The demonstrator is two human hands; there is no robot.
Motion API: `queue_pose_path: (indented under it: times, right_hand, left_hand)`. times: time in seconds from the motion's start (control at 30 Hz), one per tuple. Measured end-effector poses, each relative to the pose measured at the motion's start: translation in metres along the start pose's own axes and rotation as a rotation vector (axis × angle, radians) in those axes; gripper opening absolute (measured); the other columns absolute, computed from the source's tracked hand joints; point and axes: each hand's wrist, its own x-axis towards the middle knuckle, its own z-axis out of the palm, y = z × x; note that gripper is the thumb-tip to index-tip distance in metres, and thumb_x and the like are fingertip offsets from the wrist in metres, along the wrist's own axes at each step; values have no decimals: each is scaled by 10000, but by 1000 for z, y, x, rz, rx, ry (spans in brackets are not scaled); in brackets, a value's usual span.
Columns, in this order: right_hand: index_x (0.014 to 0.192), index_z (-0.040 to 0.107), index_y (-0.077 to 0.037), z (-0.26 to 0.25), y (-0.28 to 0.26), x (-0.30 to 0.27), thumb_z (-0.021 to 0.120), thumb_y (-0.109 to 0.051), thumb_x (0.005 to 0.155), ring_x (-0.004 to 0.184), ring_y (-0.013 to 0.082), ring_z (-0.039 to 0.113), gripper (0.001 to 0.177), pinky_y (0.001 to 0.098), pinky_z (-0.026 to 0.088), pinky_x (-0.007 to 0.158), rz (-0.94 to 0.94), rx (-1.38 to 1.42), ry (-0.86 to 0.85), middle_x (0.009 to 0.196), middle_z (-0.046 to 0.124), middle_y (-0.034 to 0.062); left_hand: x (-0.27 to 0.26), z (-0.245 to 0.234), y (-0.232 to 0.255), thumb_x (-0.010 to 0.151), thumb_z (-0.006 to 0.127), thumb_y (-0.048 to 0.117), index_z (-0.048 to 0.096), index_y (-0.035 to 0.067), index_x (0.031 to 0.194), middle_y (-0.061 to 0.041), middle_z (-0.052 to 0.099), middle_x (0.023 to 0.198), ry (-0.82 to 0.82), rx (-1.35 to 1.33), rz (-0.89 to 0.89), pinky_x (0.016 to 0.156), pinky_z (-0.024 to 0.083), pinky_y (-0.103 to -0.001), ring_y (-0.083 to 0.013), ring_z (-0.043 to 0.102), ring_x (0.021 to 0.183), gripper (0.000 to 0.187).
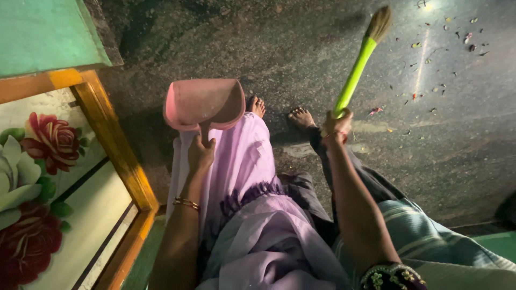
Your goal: The person sweeps scattered debris on a tiled floor using a green broom and a pink dustpan. They gather the debris into a pile and sweep it into the dustpan.
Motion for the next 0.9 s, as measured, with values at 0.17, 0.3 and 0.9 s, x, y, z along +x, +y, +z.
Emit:
queue_pose_path:
  times: [0.17,0.3,0.9]
  right_hand:
    - [1319,492,-189,19,-16,-89,704,-371,913,883,397,735,492,505,566,732,-121,-11,-165,1019,733,206]
    - [1347,530,-228,47,-42,-136,672,-303,937,952,453,705,441,534,558,793,-261,-213,-464,1024,737,223]
    - [1211,672,-158,29,-75,-4,819,-243,825,635,178,689,421,344,529,473,85,130,-239,890,748,89]
  left_hand:
    - [21,16,7,885,726,447,603,-3,1258,-282,682,1113,5,36,-3,867,513,-543,-478,656,1021,597]
    - [50,16,25,878,731,424,592,20,1279,-274,674,1120,42,-90,29,849,509,-542,-476,649,1028,586]
    - [74,-65,59,983,478,275,663,25,808,-72,645,618,-55,-727,-360,391,448,-306,-170,596,421,357]
